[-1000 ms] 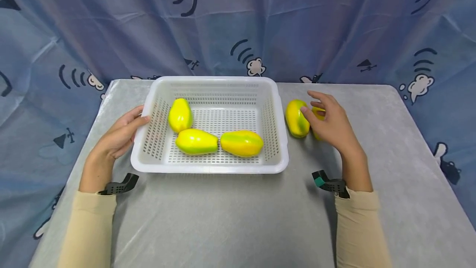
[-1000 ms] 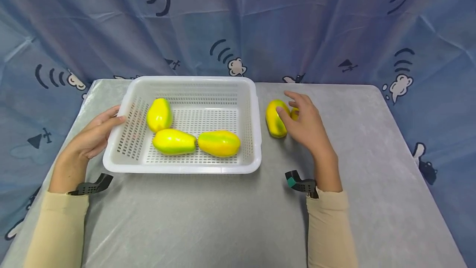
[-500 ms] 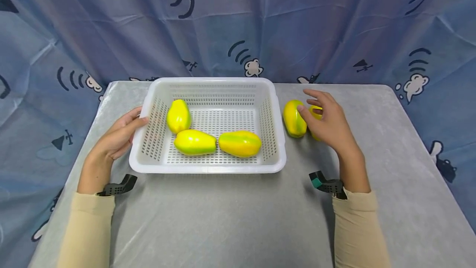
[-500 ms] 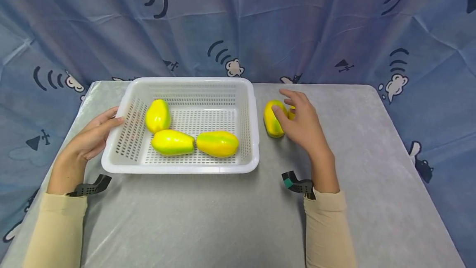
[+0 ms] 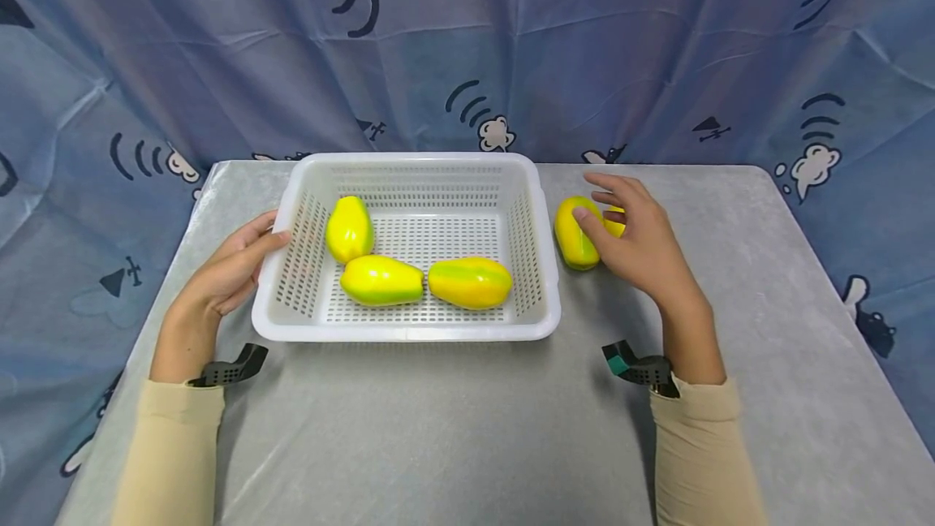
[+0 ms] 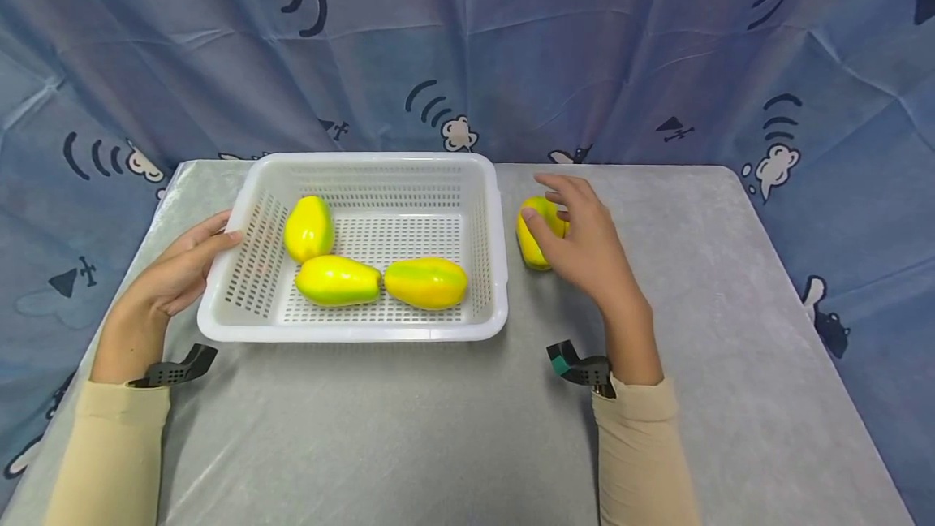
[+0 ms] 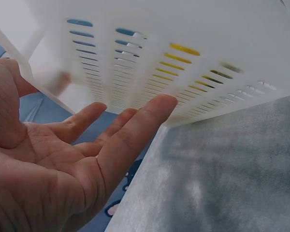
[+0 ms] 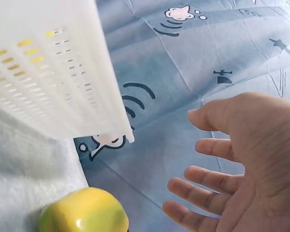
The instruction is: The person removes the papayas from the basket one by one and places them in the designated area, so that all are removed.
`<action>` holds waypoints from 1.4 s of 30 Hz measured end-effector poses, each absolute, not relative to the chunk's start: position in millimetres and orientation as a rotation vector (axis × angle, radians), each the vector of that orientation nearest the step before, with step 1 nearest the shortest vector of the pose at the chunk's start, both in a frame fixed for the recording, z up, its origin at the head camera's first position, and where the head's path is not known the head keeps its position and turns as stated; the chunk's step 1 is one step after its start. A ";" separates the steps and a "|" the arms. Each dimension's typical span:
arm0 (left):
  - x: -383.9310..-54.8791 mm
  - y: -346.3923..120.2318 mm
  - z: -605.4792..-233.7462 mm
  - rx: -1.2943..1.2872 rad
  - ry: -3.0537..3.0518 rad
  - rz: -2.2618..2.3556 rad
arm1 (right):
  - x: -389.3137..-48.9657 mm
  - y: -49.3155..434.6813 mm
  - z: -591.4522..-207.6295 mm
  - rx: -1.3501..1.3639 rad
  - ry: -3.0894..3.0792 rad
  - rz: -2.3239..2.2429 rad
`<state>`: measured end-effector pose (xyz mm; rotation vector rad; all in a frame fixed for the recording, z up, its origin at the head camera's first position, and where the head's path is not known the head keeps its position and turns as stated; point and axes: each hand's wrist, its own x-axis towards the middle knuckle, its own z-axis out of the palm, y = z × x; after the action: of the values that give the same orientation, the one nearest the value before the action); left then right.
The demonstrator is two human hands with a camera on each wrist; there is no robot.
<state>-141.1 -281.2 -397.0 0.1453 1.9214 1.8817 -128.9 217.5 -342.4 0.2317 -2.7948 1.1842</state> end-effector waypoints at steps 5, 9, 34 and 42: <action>-142.1 -280.5 -397.8 0.151 1.907 1.892 | -128.7 211.6 -339.1 0.264 -2.793 1.197; -141.9 -279.9 -398.2 0.152 1.898 1.896 | -130.1 204.1 -332.7 0.294 -2.797 1.173; -141.3 -284.8 -400.1 0.203 1.864 1.917 | -141.7 144.8 -308.9 0.892 -2.909 0.951; -140.4 -282.4 -397.8 0.179 1.878 1.906 | -143.6 127.6 -306.8 1.025 -2.998 0.804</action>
<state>-140.4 -282.4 -397.8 0.1787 1.8781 1.9058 -143.6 127.6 -306.8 1.0248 -2.9983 0.8040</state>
